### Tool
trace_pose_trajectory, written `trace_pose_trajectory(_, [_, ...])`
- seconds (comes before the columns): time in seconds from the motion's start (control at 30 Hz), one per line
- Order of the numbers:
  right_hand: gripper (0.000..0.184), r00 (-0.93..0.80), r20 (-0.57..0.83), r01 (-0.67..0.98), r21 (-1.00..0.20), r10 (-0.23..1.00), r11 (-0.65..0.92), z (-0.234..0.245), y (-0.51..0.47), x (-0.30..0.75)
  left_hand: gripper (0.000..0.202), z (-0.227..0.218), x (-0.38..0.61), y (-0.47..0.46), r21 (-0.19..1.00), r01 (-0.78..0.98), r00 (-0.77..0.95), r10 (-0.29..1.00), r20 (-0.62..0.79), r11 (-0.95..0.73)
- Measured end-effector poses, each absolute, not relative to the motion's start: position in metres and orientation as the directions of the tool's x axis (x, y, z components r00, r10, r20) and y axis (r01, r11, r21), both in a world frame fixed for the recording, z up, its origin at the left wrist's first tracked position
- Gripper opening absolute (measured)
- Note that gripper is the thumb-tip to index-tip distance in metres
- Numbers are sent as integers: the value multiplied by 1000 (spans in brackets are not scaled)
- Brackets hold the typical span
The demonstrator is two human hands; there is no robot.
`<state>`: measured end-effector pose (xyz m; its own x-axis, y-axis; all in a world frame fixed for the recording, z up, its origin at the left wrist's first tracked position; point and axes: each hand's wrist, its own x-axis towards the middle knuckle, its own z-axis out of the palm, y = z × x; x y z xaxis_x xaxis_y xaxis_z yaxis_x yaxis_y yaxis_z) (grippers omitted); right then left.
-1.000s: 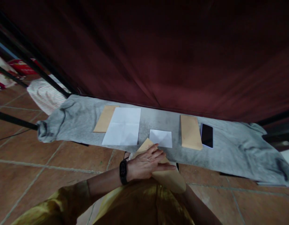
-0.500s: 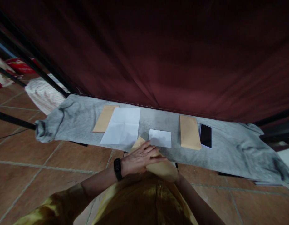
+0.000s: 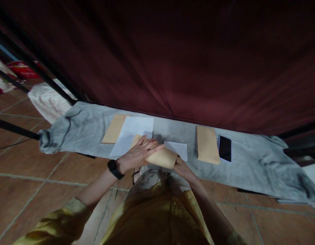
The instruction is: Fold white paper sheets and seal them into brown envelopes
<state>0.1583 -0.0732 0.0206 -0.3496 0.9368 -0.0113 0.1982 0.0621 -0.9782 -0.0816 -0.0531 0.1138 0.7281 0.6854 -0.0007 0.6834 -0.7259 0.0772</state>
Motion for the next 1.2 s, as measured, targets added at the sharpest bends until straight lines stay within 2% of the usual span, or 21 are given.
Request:
trace_pose_trajectory(0.1, [26, -373, -34, 217, -975, 927, 52, 9, -60, 148, 107, 92, -106, -37, 82, 740, 672, 740, -40, -668])
trace_pose_trajectory(0.2, [28, -335, 4, 220, -972, 942, 82, -2, -52, 134, 109, 71, -127, -26, 109, 776, 630, 774, -72, -621])
trace_pose_trajectory(0.37, [32, -331, 30, 224, -968, 943, 110, -18, -56, 122, 114, 48, -142, -16, 167, 797, 602, 785, -143, -581])
trace_pose_trajectory(0.63, [18, -311, 85, 475, -849, 947, 232, -26, -63, 115, 121, 35, -139, -11, 210, 832, 553, 801, -230, -514])
trace_pose_trajectory(1.03, [17, -288, 68, 541, -811, 955, 221, -28, -69, 113, 107, 34, -92, -20, 257, 762, 627, 777, -59, -595])
trace_pose_trajectory(1.2, [22, -290, 115, 503, -826, 950, 254, -23, -71, 116, 109, 33, -97, -18, 272, 772, 607, 793, -49, -574])
